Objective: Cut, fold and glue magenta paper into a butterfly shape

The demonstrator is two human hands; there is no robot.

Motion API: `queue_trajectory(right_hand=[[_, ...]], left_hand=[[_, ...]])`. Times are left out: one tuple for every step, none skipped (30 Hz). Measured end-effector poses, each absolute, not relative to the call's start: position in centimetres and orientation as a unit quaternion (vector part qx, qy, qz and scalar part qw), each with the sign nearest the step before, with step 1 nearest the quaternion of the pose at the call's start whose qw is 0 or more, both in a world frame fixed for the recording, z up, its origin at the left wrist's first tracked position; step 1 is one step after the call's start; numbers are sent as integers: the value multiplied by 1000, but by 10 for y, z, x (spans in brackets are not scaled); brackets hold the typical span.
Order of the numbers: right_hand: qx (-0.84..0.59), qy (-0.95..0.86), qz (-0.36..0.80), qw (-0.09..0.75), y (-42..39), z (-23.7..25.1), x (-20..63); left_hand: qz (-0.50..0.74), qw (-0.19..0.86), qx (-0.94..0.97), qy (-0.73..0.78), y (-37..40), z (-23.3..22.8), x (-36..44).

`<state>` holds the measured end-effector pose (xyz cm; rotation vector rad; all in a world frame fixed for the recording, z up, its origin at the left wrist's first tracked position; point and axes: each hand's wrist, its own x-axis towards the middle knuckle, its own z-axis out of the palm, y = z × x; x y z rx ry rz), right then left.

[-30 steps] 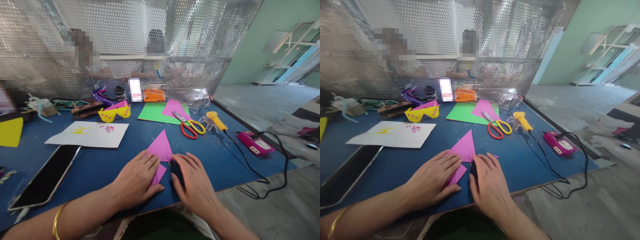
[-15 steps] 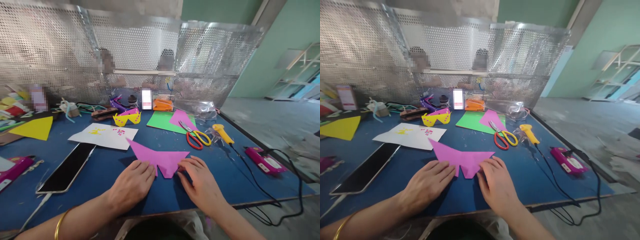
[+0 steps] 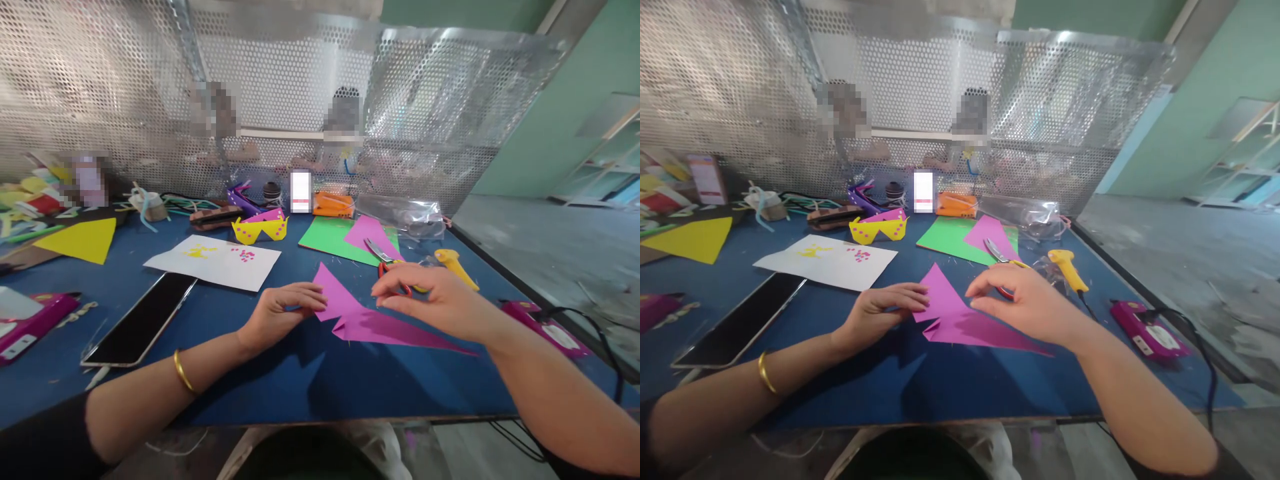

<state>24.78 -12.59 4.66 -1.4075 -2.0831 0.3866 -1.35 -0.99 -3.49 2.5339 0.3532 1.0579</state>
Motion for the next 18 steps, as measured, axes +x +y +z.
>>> queue_trajectory(right_hand=[[-516, -790, 155, 291, -120, 42, 242], [-501, -804, 165, 277, -115, 35, 235], [-486, -816, 167, 266, -110, 29, 228], [-473, -828, 173, 249, -107, 22, 221], [-459, -839, 183, 228, -104, 15, 215], [-448, -847, 191, 214, -102, 9, 210], [-441, -851, 199, 203, -101, 3, 207], [-437, -853, 204, 201, -101, -2, 205], [-436, -852, 205, 206, -102, -7, 204], [-437, -849, 205, 215, -104, -11, 204], [-436, -846, 205, 227, -106, -16, 204], [-436, -843, 207, 239, -109, -20, 204], [-436, -839, 209, 249, -111, -24, 204], [-436, -836, 212, 258, -114, -28, 204], [-439, -832, 213, 265, -116, -31, 204], [-443, -828, 213, 271, -118, -34, 203], [-447, -825, 209, 276, -120, -37, 202], [-451, -823, 202, 281, -121, -39, 201]], left_hand=[[362, 202, 901, 127, -10, -40, -11], [348, 216, 903, 128, -10, -45, -9], [333, 227, 906, 127, -10, -48, -8], [318, 234, 910, 126, -10, -50, -9], [304, 237, 915, 122, -9, -51, -10], [291, 238, 919, 118, -9, -52, -12], [281, 236, 923, 115, -9, -52, -15], [273, 231, 927, 112, -8, -51, -18], [268, 224, 931, 110, -8, -51, -20], [263, 215, 934, 109, -8, -50, -23], [259, 205, 937, 110, -8, -50, -24], [255, 196, 941, 109, -8, -49, -26], [250, 190, 943, 108, -8, -48, -27], [245, 182, 947, 105, -8, -47, -27], [245, 164, 951, 97, -9, -46, -27], [246, 139, 955, 87, -10, -44, -26], [249, 107, 960, 74, -12, -42, -26], [253, 69, 963, 60, -14, -41, -25]])
